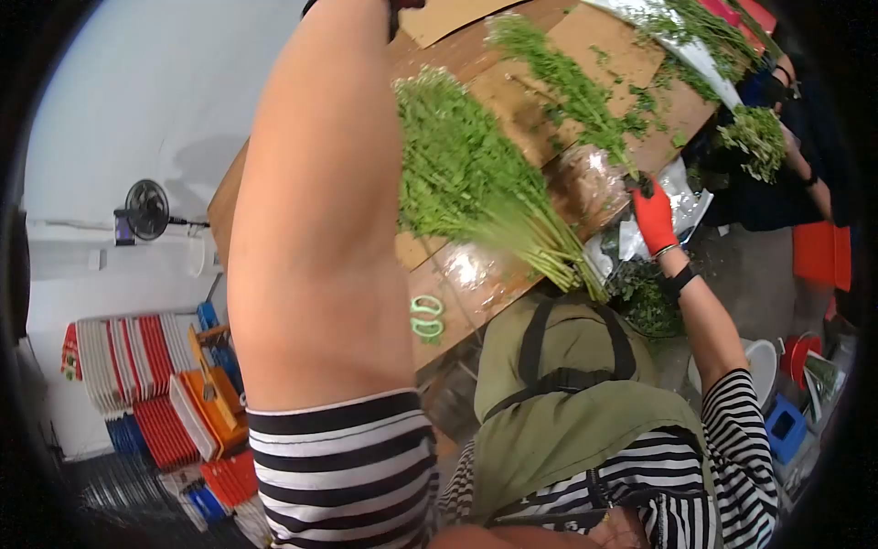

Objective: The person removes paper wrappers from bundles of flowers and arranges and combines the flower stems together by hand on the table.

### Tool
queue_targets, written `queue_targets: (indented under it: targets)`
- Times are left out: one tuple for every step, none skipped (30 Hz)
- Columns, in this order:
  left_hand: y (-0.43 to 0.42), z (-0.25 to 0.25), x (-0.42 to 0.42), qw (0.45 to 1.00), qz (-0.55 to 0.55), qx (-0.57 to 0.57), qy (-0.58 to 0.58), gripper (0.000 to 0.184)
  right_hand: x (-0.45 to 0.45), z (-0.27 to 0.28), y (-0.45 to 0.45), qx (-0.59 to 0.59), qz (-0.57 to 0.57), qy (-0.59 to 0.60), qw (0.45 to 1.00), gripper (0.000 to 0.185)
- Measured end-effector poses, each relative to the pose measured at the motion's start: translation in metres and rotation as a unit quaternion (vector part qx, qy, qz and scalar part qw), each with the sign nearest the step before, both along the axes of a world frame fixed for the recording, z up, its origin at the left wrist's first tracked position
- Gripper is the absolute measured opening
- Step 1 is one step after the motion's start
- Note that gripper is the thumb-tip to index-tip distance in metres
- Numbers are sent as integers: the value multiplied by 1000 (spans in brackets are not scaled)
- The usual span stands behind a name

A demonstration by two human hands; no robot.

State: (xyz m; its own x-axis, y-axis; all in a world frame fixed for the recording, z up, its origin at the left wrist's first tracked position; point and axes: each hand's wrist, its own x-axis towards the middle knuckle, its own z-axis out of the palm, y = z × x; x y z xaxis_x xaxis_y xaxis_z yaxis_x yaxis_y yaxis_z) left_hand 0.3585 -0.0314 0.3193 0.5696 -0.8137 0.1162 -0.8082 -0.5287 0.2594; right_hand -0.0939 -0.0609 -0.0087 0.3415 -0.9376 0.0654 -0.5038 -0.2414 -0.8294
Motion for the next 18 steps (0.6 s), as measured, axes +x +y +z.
queue_targets:
  targets:
    - [0,2,2,1000,3,24,17,30,2,5,4,-45,17,-16,999,39]
    - [-1,1,2,998,-5,56,24,30,0,12,12,-16,1,-65,998,38]
    - [3,-11,-1,993,-22,113,28,30,2,27,27,15,-15,-121,992,37]
    - [5,-22,-1,986,-50,160,22,29,-8,31,32,137,-14,-149,979,36]
    - [6,-34,0,976,-81,204,17,28,-20,33,34,161,19,-163,973,38]
    - [11,-67,9,970,-152,179,59,29,-34,26,34,193,26,-196,961,40]
    - [22,-86,2,944,-140,193,228,37,-47,18,38,225,33,-228,947,43]
    - [40,-109,-7,886,-123,172,414,38,-51,35,46,262,46,-233,935,44]
    - [56,-129,-18,824,-116,140,537,46,-48,54,54,299,58,-239,922,46]
    - [72,-145,-39,811,-83,77,574,44,-45,49,57,251,82,-255,930,47]
    - [87,-162,-54,792,-48,10,608,44,-40,53,58,222,86,-220,946,47]
    - [99,-194,-48,890,-222,-19,397,46,-33,58,56,194,90,-182,960,48]
    - [113,-221,-45,913,-374,-43,156,47,-29,60,56,170,94,-143,970,48]
    - [123,-224,-61,920,-367,-126,51,49,-31,52,54,271,80,-186,941,47]
    - [131,-248,-63,922,-294,-174,184,49,-29,59,55,251,82,-178,948,46]
    - [139,-272,-66,892,-217,-245,312,50,-31,72,61,233,84,-168,954,44]
    - [148,-275,-64,936,-243,-217,136,51,-31,78,67,215,86,-158,960,43]
    - [149,-296,-61,907,-209,-265,253,49,-42,59,69,222,66,-163,959,40]
